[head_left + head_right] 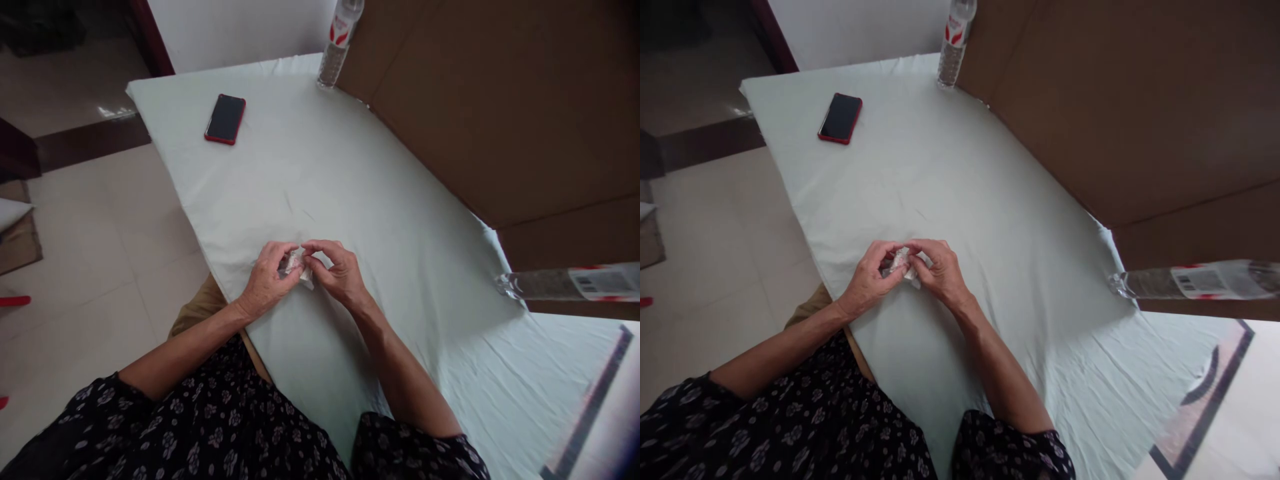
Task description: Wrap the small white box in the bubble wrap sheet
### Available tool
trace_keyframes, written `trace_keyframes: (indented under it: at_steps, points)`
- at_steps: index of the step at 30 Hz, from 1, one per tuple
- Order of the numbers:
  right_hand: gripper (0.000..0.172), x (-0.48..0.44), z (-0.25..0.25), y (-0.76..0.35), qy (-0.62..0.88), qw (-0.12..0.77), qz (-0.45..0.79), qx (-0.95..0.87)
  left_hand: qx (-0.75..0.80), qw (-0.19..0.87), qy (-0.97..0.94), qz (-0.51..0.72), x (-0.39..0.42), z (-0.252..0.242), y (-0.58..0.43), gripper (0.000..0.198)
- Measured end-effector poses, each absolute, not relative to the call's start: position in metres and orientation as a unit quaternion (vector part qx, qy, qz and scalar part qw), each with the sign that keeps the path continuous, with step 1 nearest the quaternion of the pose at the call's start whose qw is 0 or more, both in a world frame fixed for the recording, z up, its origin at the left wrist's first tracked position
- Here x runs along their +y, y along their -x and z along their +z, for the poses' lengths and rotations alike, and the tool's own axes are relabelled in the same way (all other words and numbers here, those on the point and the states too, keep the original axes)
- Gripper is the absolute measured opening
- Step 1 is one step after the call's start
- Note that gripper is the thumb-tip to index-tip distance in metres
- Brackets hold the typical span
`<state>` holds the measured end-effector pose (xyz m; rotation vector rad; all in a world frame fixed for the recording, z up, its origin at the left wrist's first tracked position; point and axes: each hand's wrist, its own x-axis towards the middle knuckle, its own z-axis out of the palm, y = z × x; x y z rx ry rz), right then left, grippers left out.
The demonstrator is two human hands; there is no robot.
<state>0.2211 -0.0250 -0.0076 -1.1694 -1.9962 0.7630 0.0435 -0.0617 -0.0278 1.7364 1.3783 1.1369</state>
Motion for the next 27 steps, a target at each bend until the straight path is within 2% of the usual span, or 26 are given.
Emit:
trace_keyframes:
  at_steps: [17,27]
  points:
    - [0.021,-0.0289,-0.0129,-0.2214,0.459,0.367,0.232,-0.775,0.528,0.314,-0.68,0.401,-0.0573,-0.0246,-0.0408,0.024]
    - [0.02,-0.0325,-0.0133,-0.2269,0.399,0.326,0.166,-0.841,0.531,0.317,-0.669,0.412,-0.0619,-0.0278,-0.0412,0.028]
